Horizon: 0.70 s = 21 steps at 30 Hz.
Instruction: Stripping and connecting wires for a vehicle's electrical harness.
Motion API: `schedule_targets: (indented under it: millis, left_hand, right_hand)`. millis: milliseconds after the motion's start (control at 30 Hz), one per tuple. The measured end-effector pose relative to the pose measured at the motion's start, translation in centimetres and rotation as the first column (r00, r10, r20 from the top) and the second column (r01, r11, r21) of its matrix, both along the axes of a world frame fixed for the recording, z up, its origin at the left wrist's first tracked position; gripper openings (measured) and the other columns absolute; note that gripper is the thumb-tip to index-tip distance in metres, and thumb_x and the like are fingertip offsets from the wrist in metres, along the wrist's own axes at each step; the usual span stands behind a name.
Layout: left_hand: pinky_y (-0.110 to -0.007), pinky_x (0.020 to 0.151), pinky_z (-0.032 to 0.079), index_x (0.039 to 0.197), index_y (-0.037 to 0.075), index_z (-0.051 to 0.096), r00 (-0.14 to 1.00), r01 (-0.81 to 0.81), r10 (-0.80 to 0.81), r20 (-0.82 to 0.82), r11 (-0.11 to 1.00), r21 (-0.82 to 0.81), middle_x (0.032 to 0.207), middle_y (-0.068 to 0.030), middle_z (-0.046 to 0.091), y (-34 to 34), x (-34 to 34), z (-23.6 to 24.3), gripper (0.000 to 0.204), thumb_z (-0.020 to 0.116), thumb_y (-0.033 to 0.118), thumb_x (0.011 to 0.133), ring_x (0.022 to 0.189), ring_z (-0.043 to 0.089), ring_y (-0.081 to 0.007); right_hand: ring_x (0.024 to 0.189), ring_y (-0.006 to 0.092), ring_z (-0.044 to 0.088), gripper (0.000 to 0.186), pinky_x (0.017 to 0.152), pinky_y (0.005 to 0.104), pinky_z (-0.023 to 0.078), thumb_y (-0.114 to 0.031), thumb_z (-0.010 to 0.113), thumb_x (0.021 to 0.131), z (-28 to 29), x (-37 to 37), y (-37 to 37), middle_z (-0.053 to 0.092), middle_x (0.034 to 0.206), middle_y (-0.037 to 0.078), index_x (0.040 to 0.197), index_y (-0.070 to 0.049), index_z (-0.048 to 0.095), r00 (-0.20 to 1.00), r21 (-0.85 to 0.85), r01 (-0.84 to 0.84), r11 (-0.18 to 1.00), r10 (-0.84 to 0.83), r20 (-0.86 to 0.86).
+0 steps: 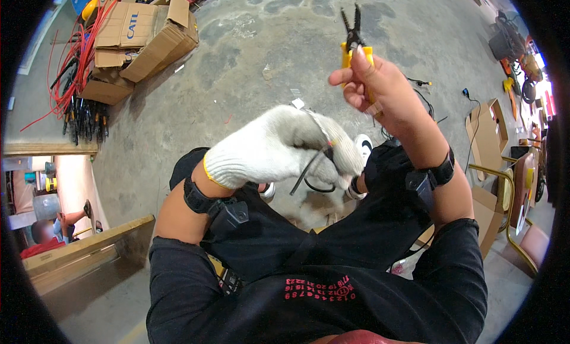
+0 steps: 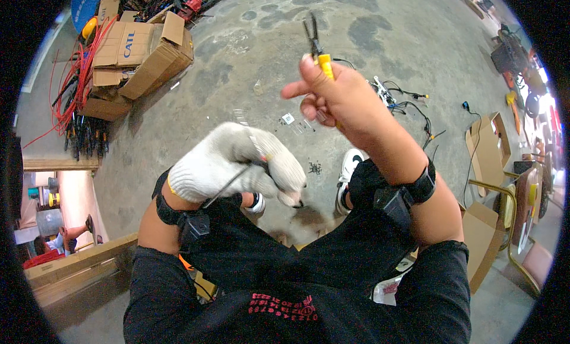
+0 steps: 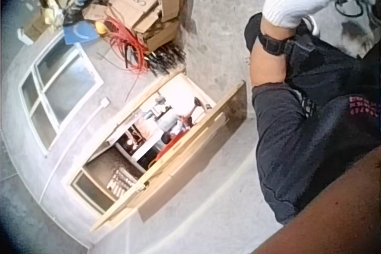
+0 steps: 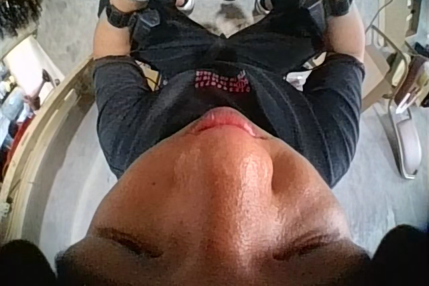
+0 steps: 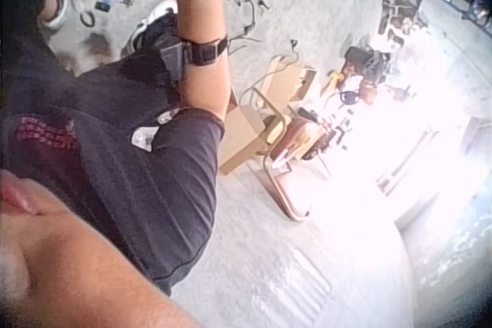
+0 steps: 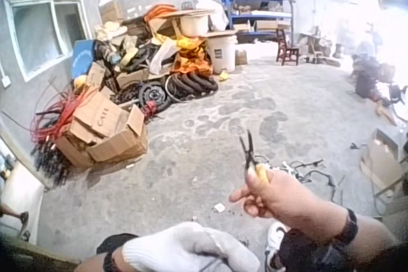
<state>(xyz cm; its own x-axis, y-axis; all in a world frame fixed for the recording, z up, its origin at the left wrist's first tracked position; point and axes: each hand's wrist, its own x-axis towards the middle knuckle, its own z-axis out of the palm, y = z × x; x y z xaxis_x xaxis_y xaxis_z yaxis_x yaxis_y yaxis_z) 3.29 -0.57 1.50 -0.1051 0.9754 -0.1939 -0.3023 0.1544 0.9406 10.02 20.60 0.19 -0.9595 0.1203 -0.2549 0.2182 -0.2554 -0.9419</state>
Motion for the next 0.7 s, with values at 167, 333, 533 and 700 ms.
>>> schedule_targets:
  millis: [167,333,533,700]
  left_hand:
    - [-0.032,0.079,0.057,0.104,0.002,0.067,0.952,-0.305,0.282,0.115,0.868,0.391,0.101,-0.0118,0.07,-0.9,-1.3,-0.5,0.037,0.08,0.006,0.07,0.089,0.069,-0.0202]
    - [-0.032,0.075,0.056,0.11,0.003,0.063,0.869,-0.492,0.405,0.284,0.766,0.413,0.099,-0.012,0.069,-2.5,-1.7,-1.0,0.042,0.079,0.014,0.073,0.086,0.068,-0.0203]
    - [-0.032,0.066,0.056,0.114,0.005,0.058,0.812,-0.584,0.447,0.376,0.592,0.556,0.091,-0.0109,0.068,-3.8,-2.9,0.9,0.046,0.074,0.029,0.079,0.077,0.068,-0.0196]
    - [-0.031,0.059,0.055,0.118,0.007,0.054,0.888,-0.458,0.322,0.329,0.682,0.569,0.084,-0.0099,0.067,-1.9,-2.5,2.0,0.051,0.07,0.041,0.083,0.07,0.067,-0.0191]
  right_hand:
    - [0.05,0.0057,0.044,0.032,0.046,0.0214,0.033,-0.028,0.066,0.089,-0.2,-0.3,0.5,0.049,0.062,-0.001,0.072,-0.011,0.046,0.984,0.268,0.176,0.947,-0.169,-0.052]
    - [0.052,0.0086,0.05,0.035,0.048,0.0232,0.039,-0.023,0.07,0.087,-0.6,0.3,-0.5,0.053,0.063,0.002,0.071,-0.009,0.042,0.97,0.332,0.23,0.915,-0.186,-0.16]
    - [0.056,0.0101,0.056,0.034,0.049,0.0241,0.043,-0.021,0.069,0.088,-0.3,0.3,-1.7,0.055,0.065,0.004,0.073,-0.009,0.041,0.977,0.361,0.205,0.91,-0.165,-0.137]
    - [0.061,0.011,0.058,0.032,0.052,0.0248,0.045,-0.019,0.068,0.089,-0.6,-0.7,-1.6,0.054,0.066,0.004,0.073,-0.008,0.042,0.971,0.384,0.21,0.899,-0.146,-0.19]
